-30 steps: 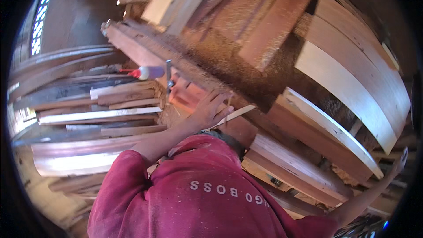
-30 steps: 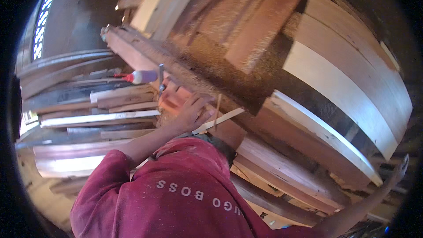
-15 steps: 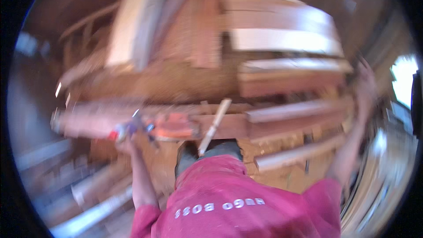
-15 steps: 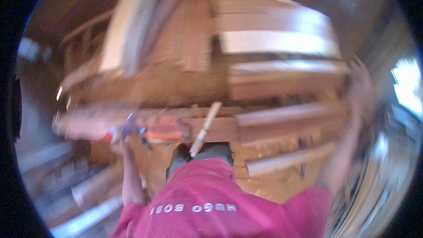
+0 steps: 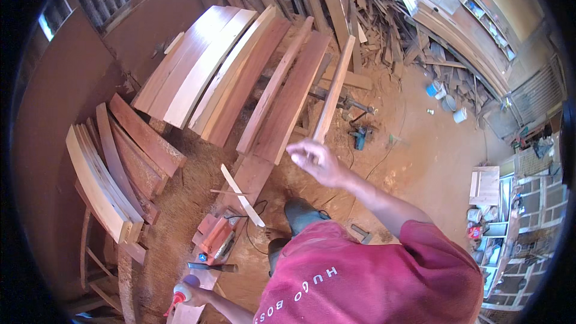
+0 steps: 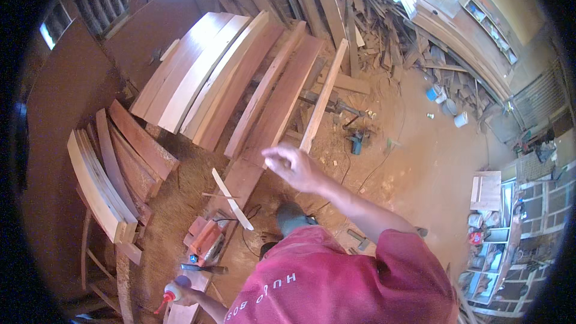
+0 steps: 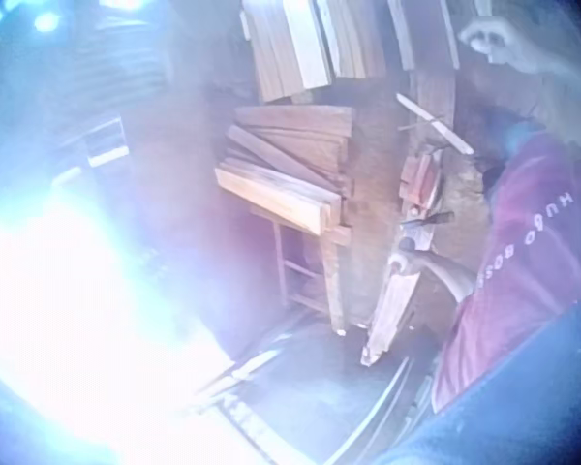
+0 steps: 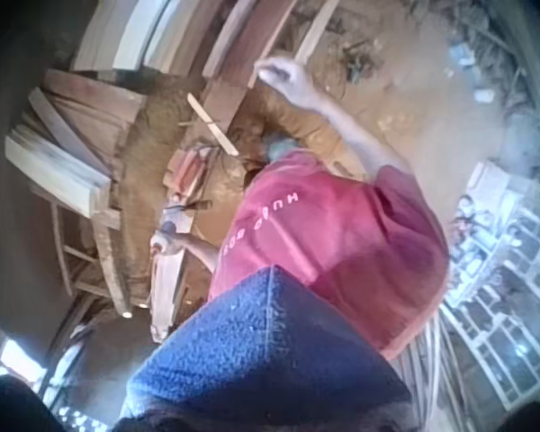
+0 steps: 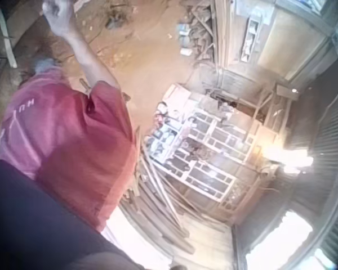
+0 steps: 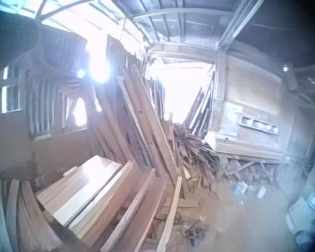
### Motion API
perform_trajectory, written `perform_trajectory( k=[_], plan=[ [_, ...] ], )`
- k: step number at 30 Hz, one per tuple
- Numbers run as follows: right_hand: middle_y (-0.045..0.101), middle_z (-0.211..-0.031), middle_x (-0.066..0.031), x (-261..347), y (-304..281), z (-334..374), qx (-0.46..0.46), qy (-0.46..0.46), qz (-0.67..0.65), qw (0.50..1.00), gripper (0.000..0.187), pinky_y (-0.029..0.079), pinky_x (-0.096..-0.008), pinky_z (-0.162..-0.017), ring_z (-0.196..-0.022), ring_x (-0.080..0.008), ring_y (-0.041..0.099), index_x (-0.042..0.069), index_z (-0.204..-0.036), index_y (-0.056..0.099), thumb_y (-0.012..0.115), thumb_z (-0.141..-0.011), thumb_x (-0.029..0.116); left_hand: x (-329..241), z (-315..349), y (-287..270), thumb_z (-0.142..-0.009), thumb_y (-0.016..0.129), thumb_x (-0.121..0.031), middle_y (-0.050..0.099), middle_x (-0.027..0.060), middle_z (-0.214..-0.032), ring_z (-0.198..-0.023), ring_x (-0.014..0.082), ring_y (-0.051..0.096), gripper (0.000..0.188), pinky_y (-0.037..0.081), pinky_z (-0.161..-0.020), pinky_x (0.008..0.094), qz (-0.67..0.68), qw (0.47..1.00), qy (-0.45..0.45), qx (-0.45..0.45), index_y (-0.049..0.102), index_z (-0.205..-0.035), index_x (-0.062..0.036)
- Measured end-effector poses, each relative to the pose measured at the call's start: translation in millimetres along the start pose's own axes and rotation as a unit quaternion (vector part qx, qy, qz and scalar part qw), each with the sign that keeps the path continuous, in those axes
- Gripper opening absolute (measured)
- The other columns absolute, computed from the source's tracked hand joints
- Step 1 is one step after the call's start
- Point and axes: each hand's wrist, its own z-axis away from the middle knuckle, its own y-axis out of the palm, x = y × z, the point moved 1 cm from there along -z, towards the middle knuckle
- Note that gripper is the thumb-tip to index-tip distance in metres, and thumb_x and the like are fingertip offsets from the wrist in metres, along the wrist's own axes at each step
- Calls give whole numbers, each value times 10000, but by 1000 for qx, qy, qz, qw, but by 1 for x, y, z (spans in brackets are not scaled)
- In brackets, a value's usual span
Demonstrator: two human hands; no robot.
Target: The person applies glue from a bottle onto the edges of several wooden boards, then aligns them together on a workbench and secures them using a metal clamp.
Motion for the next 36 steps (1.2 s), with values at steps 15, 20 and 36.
perform_trajectory(
  k=[15, 20, 36],
  plan=[
    [667, -952, -106, -51, 10, 24, 248, 449, -645, 566, 560, 544, -342, -708, -833, -195, 653, 42, -1120, 532, 557, -889, 551, -311, 301, -23, -584, 874, -142, 608, 127, -1076, -953, 225, 606, 695, 510, -857, 355, 264, 793, 309, 454, 534, -1168, 20],
    [649, -1026, -62, -79, -79, 7, 122, 388, -710, 576, 621, 533, -360, -787, -873, -179, 627, 108, -1148, 560, 559, -834, 644, -398, 453, -25, -505, 898, -302, 625, 82, -1056, -976, 240, 577, 701, 467, -889, 381, 278, 696, 317, 581, 631, -1107, -62],
    [515, -1334, -80, -108, -171, -163, 66, 148, -688, 707, 630, 476, -463, -993, -1211, -254, 511, 107, -1347, 426, 626, -870, 468, -329, 479, -6, -823, 711, -262, 552, 125, -1266, -1098, 234, 552, 637, 456, -890, 360, 235, 821, 153, 497, 442, -1366, -66]
  ],
)
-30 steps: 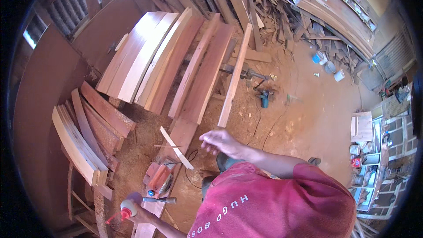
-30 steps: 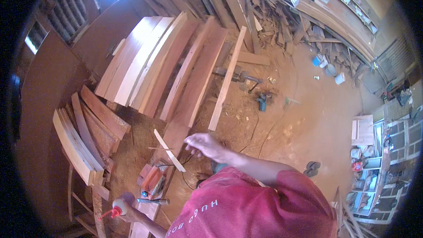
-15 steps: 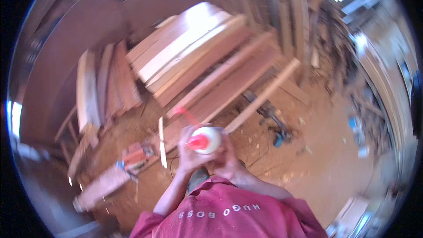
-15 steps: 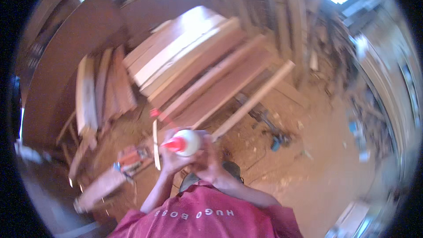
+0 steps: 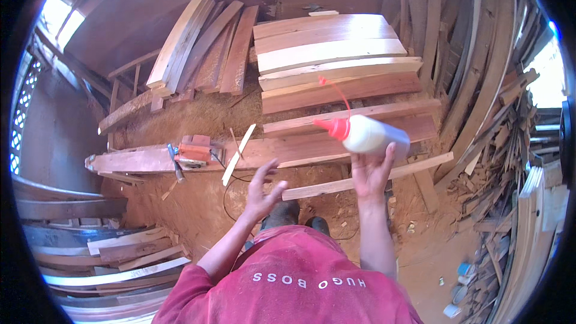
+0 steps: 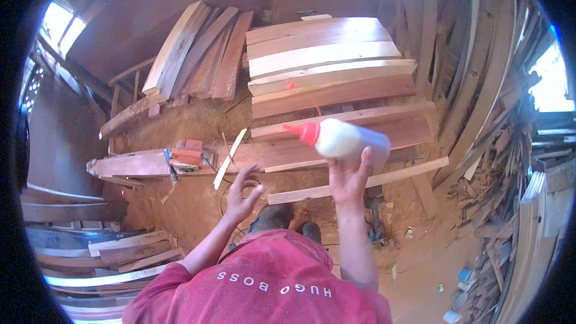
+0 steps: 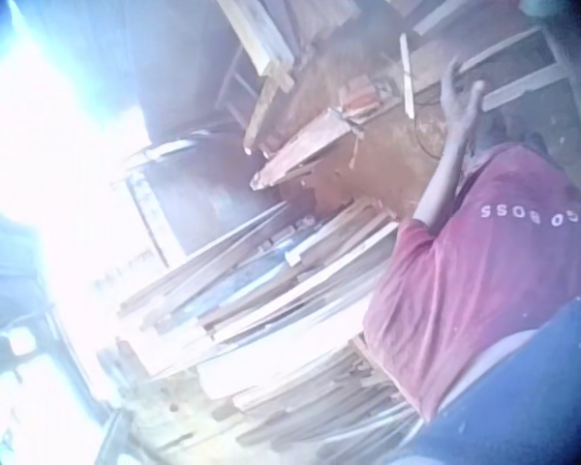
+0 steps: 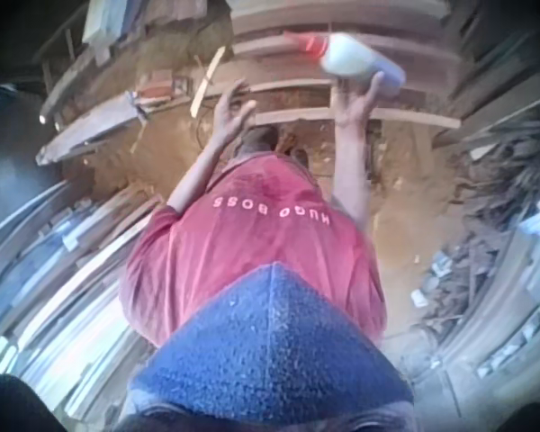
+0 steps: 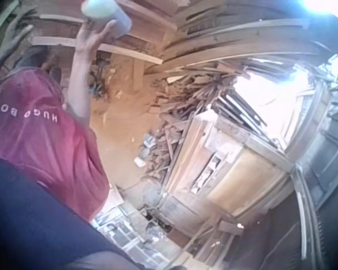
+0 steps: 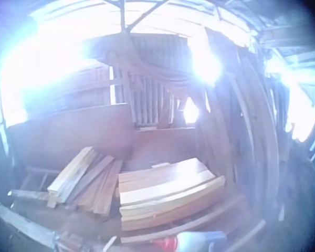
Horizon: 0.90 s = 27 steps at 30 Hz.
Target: The person applies glue from a bottle onto the edges of several wooden boards, then aligns them together on a workbench and secures them using a metal clamp.
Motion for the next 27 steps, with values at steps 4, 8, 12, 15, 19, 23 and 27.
perform_trajectory(
  k=[4, 8, 12, 15, 19, 23, 27],
  plan=[
    [498, -1314, -92, -15, 22, -71, 60, -12, 52, 997, 679, 492, -450, -974, -1196, -256, 512, 76, -1346, 387, 664, -851, 449, 74, 38, -36, -936, 569, -252, 605, 112, -1139, -1042, 195, 574, 412, 457, -866, 332, -10, 977, -147, -154, 506, -1277, -30],
    [490, -1275, -124, -58, 26, -150, 50, -35, 143, 988, 702, 532, -458, -917, -1185, -292, 512, 55, -1329, 382, 733, -812, 375, 164, 87, -48, -974, 488, -313, 626, 150, -1058, -1032, 228, 592, 415, 452, -894, 340, -72, 945, -212, -240, 546, -1183, 41],
    [487, -1268, -129, -109, 26, -209, 32, -18, 189, 981, 720, 539, -491, -895, -1176, -316, 514, 62, -1341, 352, 761, -798, 299, 238, 159, -42, -979, 455, -358, 630, 194, -1036, -985, 273, 602, 441, 453, -880, 363, -111, 918, -321, -206, 564, -1122, 45],
    [498, -1250, -125, -140, 31, -236, 27, 9, 184, 983, 689, 566, -467, -850, -1138, -300, 541, 90, -1353, 349, 750, -810, 229, 234, 214, -25, -981, 446, -366, 624, 191, -956, -858, 303, 588, 415, 456, -824, 400, -107, 864, -445, -211, 575, -1044, 24],
    [472, -1275, -144, -178, 32, -272, 36, 10, 252, 967, 768, 584, -476, -820, -1154, -305, 524, 68, -1374, 321, 782, -767, 155, 273, 310, 17, -984, 432, -385, 614, 150, -919, -798, 247, 580, 418, 480, -714, 373, 4, 820, -470, -327, 582, -1009, 4],
    [471, -1262, -187, -207, 28, -293, -3, -10, 317, 949, 850, 596, -471, -789, -1123, -319, 541, 4, -1378, 297, 814, -731, 196, 241, 340, 63, -982, 422, -411, 629, 132, -946, -737, 196, 591, 462, 488, -628, 330, 39, 754, -528, -389, 591, -1062, 12],
    [476, -1246, -208, -228, 16, -326, 3, -48, 375, 926, 935, 616, -441, -741, -1064, -315, 573, -45, -1358, 313, 867, -658, 237, 228, 341, 105, -990, 388, -416, 643, 168, -972, -776, 220, 624, 509, 517, -686, 340, 69, 745, -572, -336, 580, -1127, 35]
  ],
)
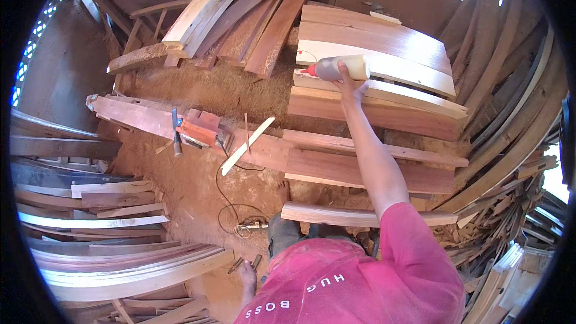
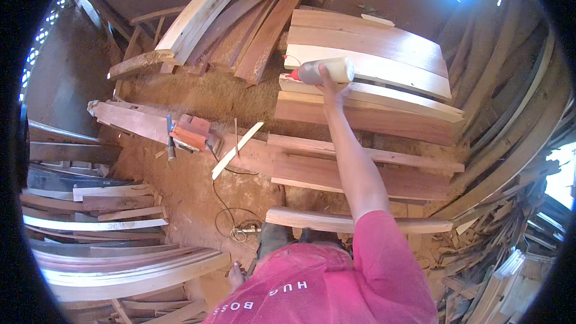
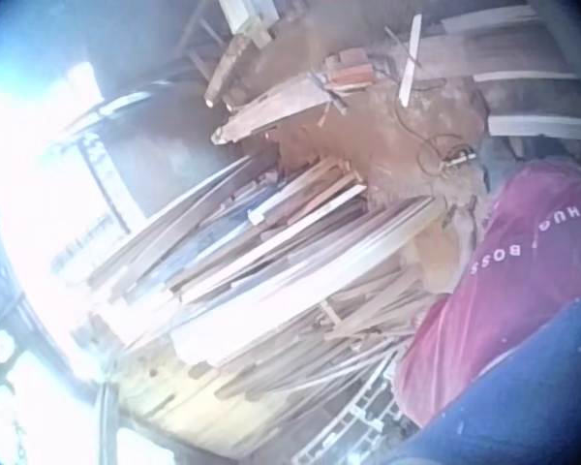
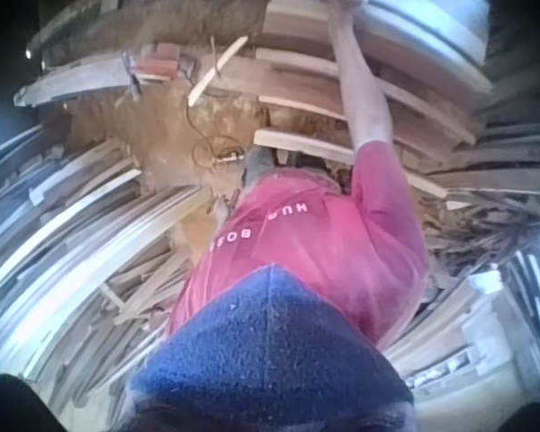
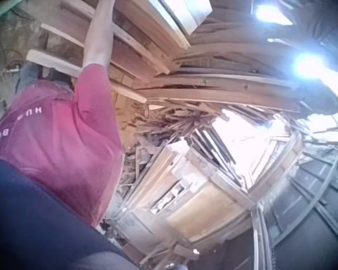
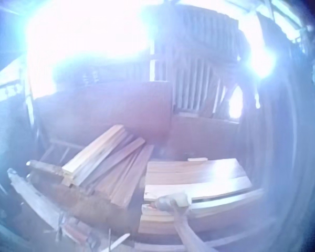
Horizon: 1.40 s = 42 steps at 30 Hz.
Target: The person applies glue from a bottle onto the edges of several wooden boards, then aligns them together on a workbench and secures them using a metal clamp.
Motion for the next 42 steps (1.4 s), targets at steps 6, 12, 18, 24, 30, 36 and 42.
perform_trajectory(
  k=[6, 12, 18, 24, 30, 36, 42],
  plan=[
    [513, -1214, -197, 3, 11, 0, 85, -10, 29, 996, 856, 621, -457, -706, -1042, -310, 586, -26, -1311, 380, 870, -656, 228, -27, 20, 40, -1003, 363, -395, 643, 164, -1003, -862, 230, 630, 497, 523, -742, 344, -9, 999, 46, 16, 588, -1114, 34],
    [545, -1182, -182, -7, 11, -10, 87, -43, 59, 993, 829, 623, -438, -690, -1023, -289, 597, -18, -1305, 395, 867, -665, 216, -52, 28, 49, -1005, 369, -396, 648, 157, -1003, -879, 220, 634, 489, 520, -748, 335, 15, 998, 58, -11, 593, -1115, 25],
    [555, -1167, -184, -26, 2, -29, 64, -75, 107, 989, 801, 624, -414, -675, -1012, -288, 603, -24, -1285, 420, 865, -667, 223, -46, 24, 43, -1004, 376, -394, 650, 158, -982, -861, 215, 636, 490, 521, -734, 328, 19, 998, 54, -2, 594, -1102, 33],
    [560, -1151, -179, -16, -2, -25, 57, -87, 110, 989, 808, 625, -413, -677, -997, -287, 610, -30, -1279, 421, 868, -658, 232, -50, 25, 43, -1002, 388, -390, 630, 153, -973, -837, 221, 635, 479, 531, -710, 309, 69, 997, 41, 15, 585, -1099, 36],
    [517, -1204, -190, 2, -26, -30, 56, -82, 80, 992, 844, 628, -413, -672, -1049, -294, 582, -20, -1304, 396, 870, -653, 233, -69, 23, 42, -1003, 391, -392, 613, 140, -975, -816, 229, 626, 467, 529, -715, 300, 67, 997, 42, 17, 574, -1118, 22],
    [598, -1125, -178, 34, -51, -28, -10, -99, 98, 990, 824, 577, -372, -763, -1007, -246, 612, -41, -1227, 503, 892, -604, 333, -64, 11, 48, -1004, 377, -402, 628, 148, -999, -824, 219, 624, 483, 525, -723, 329, 25, 998, 57, 24, 574, -1122, 22],
    [490, -1236, -190, 57, -90, -45, -1, -100, 140, 985, 878, 628, -423, -695, -1097, -300, 559, -13, -1348, 356, 858, -673, 238, -72, 5, 57, -1006, 367, -404, 630, 147, -987, -870, 212, 615, 484, 521, -735, 326, 7, 998, 56, 39, 578, -1117, 17]
  ],
)
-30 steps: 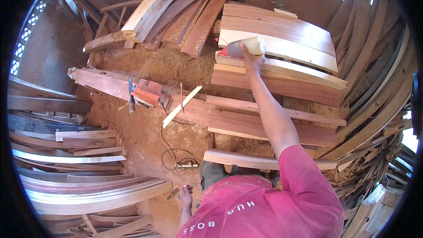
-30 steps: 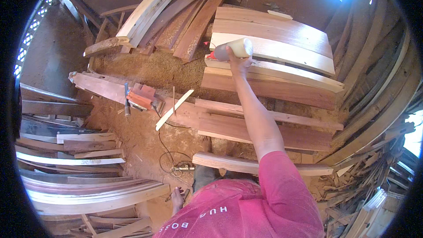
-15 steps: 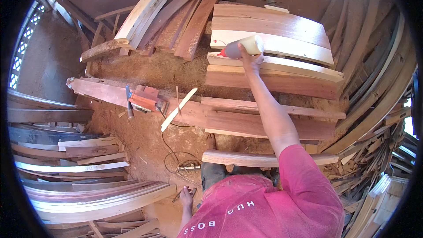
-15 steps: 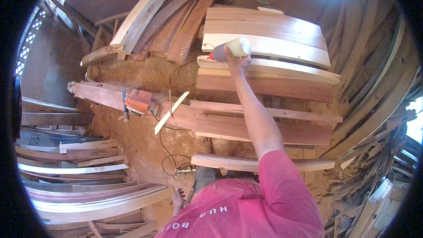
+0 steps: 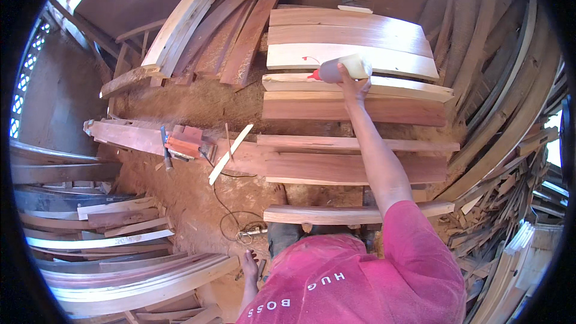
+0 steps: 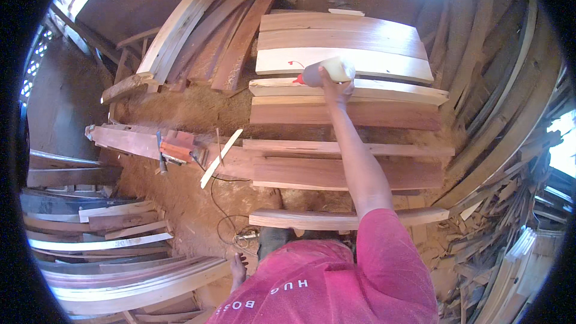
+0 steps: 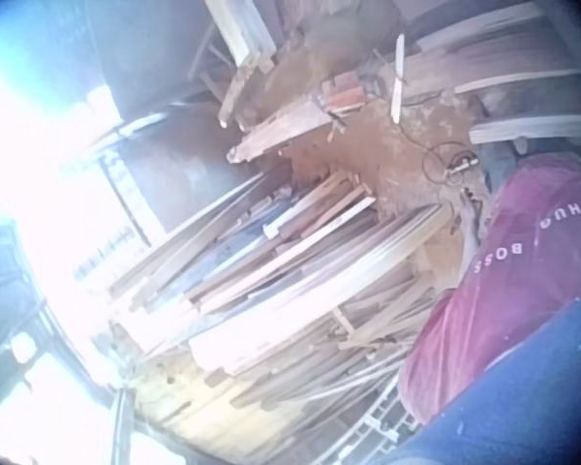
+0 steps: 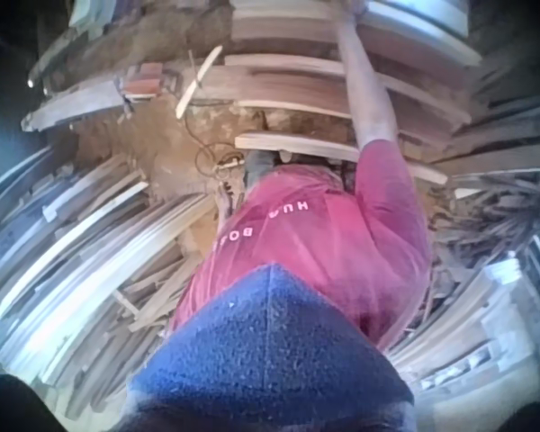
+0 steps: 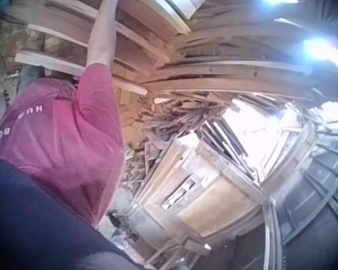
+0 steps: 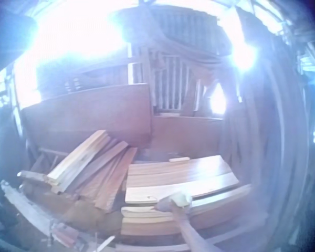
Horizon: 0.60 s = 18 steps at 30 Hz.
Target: The person applies glue from a bottle onto the edges of several wooden boards, then aligns them together on a workbench and secures them using a metal clamp.
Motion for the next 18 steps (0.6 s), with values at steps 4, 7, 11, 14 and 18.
perform_trajectory(
  k=[4, 7, 11, 14, 18],
  plan=[
    [485, -1247, -186, 18, -23, 1, 4, 31, -77, 997, 882, 624, -432, -704, -1106, -300, 556, -6, -1357, 349, 857, -677, 234, 0, -1, 5, -1008, 358, -412, 627, 150, -978, -872, 212, 611, 498, 519, -730, 319, -12, 1000, 22, -5, 573, -1116, 24],
    [481, -1257, -182, 20, -43, -7, -24, 25, -81, 996, 880, 620, -439, -715, -1113, -294, 551, 1, -1364, 346, 853, -681, 225, -1, -4, 8, -1008, 355, -415, 626, 158, -974, -873, 213, 611, 505, 519, -722, 320, -5, 999, 30, 13, 568, -1119, 29],
    [480, -1268, -182, -18, -89, -46, -42, -14, -69, 997, 860, 619, -442, -714, -1119, -284, 547, 12, -1380, 332, 836, -702, 169, -21, 0, 20, -1008, 351, -420, 630, 168, -980, -866, 213, 610, 514, 516, -711, 320, -36, 998, 33, 31, 569, -1124, 31],
    [482, -1274, -181, -2, -100, -45, -39, -21, -86, 995, 845, 619, -442, -711, -1121, -278, 548, 20, -1387, 327, 825, -714, 141, -27, 6, 21, -1008, 351, -414, 632, 164, -978, -856, 213, 610, 510, 515, -698, 322, -31, 998, 43, 16, 569, -1123, 33],
    [486, -1275, -171, 10, -125, -51, -46, 4, -97, 994, 826, 616, -446, -724, -1121, -273, 551, 32, -1386, 339, 820, -721, 135, -27, -2, 22, -1010, 348, -400, 635, 157, -967, -837, 210, 612, 501, 515, -682, 323, -53, 995, 78, 19, 567, -1123, 36]
  ],
)
